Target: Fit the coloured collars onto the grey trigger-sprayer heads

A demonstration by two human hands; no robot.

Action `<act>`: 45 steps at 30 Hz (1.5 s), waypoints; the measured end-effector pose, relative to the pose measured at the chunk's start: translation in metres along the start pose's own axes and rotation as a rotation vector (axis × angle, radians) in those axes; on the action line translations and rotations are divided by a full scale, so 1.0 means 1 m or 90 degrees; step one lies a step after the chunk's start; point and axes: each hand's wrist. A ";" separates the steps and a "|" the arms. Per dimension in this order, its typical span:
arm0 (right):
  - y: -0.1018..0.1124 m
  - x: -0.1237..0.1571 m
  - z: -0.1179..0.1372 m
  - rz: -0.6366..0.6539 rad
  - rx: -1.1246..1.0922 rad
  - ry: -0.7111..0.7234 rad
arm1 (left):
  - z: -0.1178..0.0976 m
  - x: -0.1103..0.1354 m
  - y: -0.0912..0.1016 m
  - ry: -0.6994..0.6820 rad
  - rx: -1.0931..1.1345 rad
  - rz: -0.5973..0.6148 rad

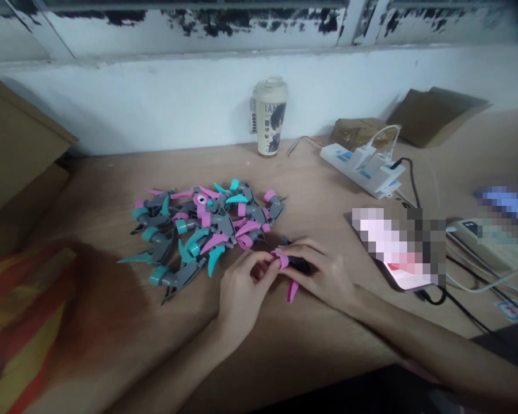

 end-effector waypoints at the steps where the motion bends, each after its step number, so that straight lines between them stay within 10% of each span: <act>1: -0.001 0.000 0.000 -0.001 0.009 -0.004 | 0.001 0.001 0.001 0.005 -0.015 0.007; 12: 0.008 -0.013 -0.007 -0.017 0.051 -0.099 | 0.005 0.005 0.008 -0.154 0.011 0.002; 19: 0.014 -0.083 -0.035 -0.003 0.060 -0.110 | 0.002 -0.008 0.041 -0.273 -0.091 -0.217; 23: 0.001 -0.102 -0.054 0.023 0.078 -0.178 | 0.033 -0.029 0.084 -0.084 -0.251 -0.340; 28: -0.018 -0.084 -0.063 0.001 0.049 -0.316 | 0.102 -0.047 0.120 0.198 -0.295 -0.266; 45: -0.111 -0.156 -0.054 0.025 -0.026 -0.230 | 0.139 -0.129 0.107 0.191 -0.281 -0.216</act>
Point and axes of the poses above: each hand's wrist, its own x-axis away from the middle knuckle, its own y-axis out of the back of the hand, z = x × y, and after that the axes turned 8 degrees about -x, right-handed
